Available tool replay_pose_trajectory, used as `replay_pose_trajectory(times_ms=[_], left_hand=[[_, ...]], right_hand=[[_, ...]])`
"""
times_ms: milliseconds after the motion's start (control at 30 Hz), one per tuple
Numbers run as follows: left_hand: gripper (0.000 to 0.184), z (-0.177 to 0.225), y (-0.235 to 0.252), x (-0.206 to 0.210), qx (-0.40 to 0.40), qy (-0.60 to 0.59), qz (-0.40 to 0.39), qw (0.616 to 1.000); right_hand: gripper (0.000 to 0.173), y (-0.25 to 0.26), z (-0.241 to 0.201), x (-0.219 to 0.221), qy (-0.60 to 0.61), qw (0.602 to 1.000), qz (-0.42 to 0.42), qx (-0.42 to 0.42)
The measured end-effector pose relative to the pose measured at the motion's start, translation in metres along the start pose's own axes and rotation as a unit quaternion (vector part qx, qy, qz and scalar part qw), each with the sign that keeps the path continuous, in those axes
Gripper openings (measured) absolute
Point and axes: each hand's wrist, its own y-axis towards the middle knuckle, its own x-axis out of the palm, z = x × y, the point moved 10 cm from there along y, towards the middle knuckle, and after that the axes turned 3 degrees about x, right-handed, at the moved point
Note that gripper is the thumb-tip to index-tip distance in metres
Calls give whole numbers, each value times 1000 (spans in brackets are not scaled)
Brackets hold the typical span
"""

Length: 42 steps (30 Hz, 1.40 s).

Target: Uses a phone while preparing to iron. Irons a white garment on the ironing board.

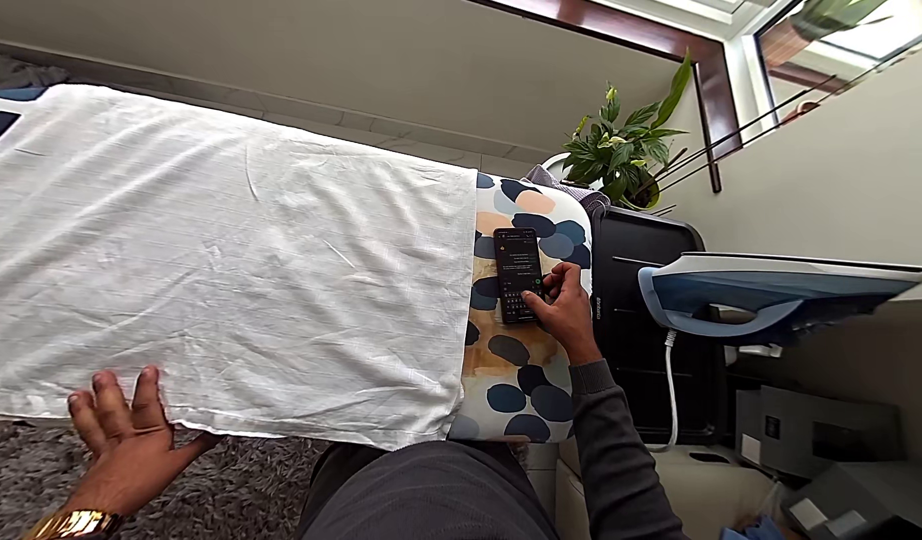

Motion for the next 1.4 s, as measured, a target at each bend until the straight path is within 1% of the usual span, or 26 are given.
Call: replay_pose_trajectory(times_ms=[67, 133, 233, 333, 600, 767, 867, 1033, 1167, 1400], left_hand=[[136, -2, 0, 1, -1, -1, -1, 1000], [135, -2, 0, 0, 1, 0, 0, 1000], [134, 0, 0, -2, 1, 2, 1, 1000], [135, 2, 0, -1, -3, 3, -6, 1000], [135, 3, -1, -2, -10, 2, -10, 1000], [134, 3, -1, -2, -9, 2, -11, 1000], [135, 1, 0, -1, -5, 4, -8, 1000], [135, 0, 0, 0, -3, 5, -7, 1000], [135, 0, 0, 0, 3, 4, -3, 1000], [135, 2, 0, 0, 5, 9, -6, 1000]], right_hand=[[72, 0, -3, 3, -30, 999, 14, 0], [72, 0, -3, 3, -31, 999, 17, 2], [65, 0, 2, -1, 24, 1000, 11, 4], [59, 1, 6, -3, 51, 999, 7, 4], [51, 2, 7, -3, 63, 998, -7, 11], [46, 3, 9, -3, 86, 996, -37, -12], [46, 2, 8, -4, 87, 995, -53, -23], [44, 3, 9, -4, 95, 994, -49, -22], [42, 3, 9, -4, 78, 995, -52, -25], [44, 3, 10, -4, 74, 995, -57, -23]])
